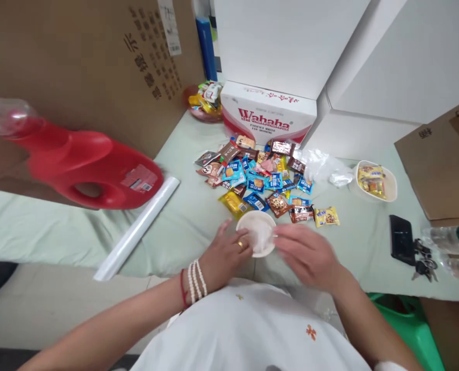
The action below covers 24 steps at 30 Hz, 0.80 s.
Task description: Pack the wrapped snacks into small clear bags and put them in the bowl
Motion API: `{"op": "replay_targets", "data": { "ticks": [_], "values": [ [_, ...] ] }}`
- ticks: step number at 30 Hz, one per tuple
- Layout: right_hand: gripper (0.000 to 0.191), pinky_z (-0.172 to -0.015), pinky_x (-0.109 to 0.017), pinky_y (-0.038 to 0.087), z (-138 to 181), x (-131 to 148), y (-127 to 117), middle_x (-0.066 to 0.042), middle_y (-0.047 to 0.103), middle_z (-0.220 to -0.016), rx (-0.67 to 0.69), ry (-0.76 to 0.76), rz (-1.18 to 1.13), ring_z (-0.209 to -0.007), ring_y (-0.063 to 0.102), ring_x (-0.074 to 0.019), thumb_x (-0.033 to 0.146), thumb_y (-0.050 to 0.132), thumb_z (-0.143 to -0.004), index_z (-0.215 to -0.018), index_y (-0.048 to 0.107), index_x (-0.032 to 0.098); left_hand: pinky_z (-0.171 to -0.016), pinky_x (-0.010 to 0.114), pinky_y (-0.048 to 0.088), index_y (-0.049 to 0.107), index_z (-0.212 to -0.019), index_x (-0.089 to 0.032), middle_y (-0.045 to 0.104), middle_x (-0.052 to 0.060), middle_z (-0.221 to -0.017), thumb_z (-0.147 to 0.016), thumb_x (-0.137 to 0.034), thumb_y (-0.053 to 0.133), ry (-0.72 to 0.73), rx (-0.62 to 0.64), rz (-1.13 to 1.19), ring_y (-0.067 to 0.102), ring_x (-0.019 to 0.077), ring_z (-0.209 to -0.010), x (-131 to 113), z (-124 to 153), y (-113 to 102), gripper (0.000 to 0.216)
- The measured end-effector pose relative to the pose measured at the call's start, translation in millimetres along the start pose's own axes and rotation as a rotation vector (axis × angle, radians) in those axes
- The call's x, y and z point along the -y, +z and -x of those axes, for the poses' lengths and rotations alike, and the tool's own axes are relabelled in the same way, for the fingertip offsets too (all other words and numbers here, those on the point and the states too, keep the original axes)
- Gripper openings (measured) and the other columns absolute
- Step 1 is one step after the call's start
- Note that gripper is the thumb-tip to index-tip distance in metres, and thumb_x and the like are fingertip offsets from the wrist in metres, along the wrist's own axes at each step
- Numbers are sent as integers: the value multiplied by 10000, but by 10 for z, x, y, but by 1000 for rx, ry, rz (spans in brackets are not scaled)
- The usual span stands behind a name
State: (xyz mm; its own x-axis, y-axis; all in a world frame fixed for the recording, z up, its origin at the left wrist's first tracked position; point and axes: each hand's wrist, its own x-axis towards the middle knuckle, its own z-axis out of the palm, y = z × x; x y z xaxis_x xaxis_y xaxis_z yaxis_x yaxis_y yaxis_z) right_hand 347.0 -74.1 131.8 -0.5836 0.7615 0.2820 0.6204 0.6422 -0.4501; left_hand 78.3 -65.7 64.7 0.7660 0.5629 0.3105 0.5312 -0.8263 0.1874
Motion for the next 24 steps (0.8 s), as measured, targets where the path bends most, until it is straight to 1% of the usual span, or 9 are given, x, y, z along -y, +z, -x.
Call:
{"op": "replay_targets", "data": {
  "ticks": [1, 3, 5, 7, 9, 12, 15, 19, 24],
  "values": [
    [356, -980, -382, 553, -217, 25, 119, -123, 704, -1247, 194, -57, -27, -1189, 666, -243, 181, 489, -996, -1313, 633, 256, -1220, 612, 250, 673, -1048, -206, 756, 75, -1109, -932, -75, 546, 11, -4, 11, 620, 247, -1230, -55, 44, 77, 217],
    [422, -884, -336, 581, -551, 53, 350, -146, 684, -1303, 483, -12, 15, -1118, 702, -240, 133, 509, -975, -1386, 579, 203, -1164, 564, 356, 672, -1086, -195, 744, 86, -1095, -921, -86, 575, -17, -30, 13, 626, 255, -1188, -72, 120, 184, 220],
    [529, -841, -326, 585, -759, 82, 520, -191, 633, -1389, 630, 96, 102, -1094, 716, -252, 127, 536, -963, -1488, 474, 158, -1089, 516, 441, 650, -1200, -169, 727, 116, -1129, -907, -67, 560, -82, -70, 14, 627, 260, -1164, -23, 190, 240, 323],
    [595, -829, -341, 583, -876, 145, 604, -226, 631, -1380, 708, 169, 182, -1092, 718, -278, 140, 535, -970, -1546, 387, 124, -1049, 491, 484, 621, -1271, -144, 715, 143, -1161, -896, -49, 517, -134, -112, 44, 624, 262, -1165, 43, 257, 271, 401],
    [579, -797, -358, 578, -939, 235, 623, -231, 682, -1278, 761, 193, 244, -1059, 723, -301, 134, 490, -987, -1550, 361, 91, -1034, 486, 509, 616, -1279, -143, 713, 154, -1161, -886, -53, 486, -171, -155, 87, 631, 261, -1151, 99, 315, 298, 425],
    [455, -744, -353, 552, -960, 323, 611, -209, 733, -1099, 782, 188, 277, -972, 726, -306, 107, 439, -992, -1445, 451, 64, -1032, 490, 526, 636, -1212, -171, 725, 138, -1098, -884, -61, 475, -192, -208, 129, 659, 246, -1083, 154, 390, 342, 381],
    [326, -739, -332, 524, -881, 247, 592, -177, 737, -1008, 781, 157, 208, -912, 721, -282, 71, 491, -955, -1278, 535, 88, -1109, 507, 485, 650, -1097, -205, 739, 84, -998, -908, -51, 488, -98, -224, 160, 684, 210, -1043, 178, 454, 370, 292],
    [318, -819, -323, 533, -721, 41, 558, -170, 710, -1177, 721, 123, 41, -1022, 710, -260, 127, 583, -954, -1268, 530, 125, -1149, 508, 467, 659, -1049, -221, 750, 76, -1044, -933, -72, 543, 22, -261, 204, 666, 211, -1138, 176, 490, 378, 221],
    [419, -806, -372, 572, -743, 104, 666, -219, 672, -1266, 786, 231, 172, -1017, 725, -288, 117, 550, -958, -1374, 514, 90, -1119, 508, 502, 666, -1069, -218, 755, 83, -1114, -941, -72, 555, 42, -319, 171, 640, 215, -1198, 206, 403, 399, 224]
  ]
}}
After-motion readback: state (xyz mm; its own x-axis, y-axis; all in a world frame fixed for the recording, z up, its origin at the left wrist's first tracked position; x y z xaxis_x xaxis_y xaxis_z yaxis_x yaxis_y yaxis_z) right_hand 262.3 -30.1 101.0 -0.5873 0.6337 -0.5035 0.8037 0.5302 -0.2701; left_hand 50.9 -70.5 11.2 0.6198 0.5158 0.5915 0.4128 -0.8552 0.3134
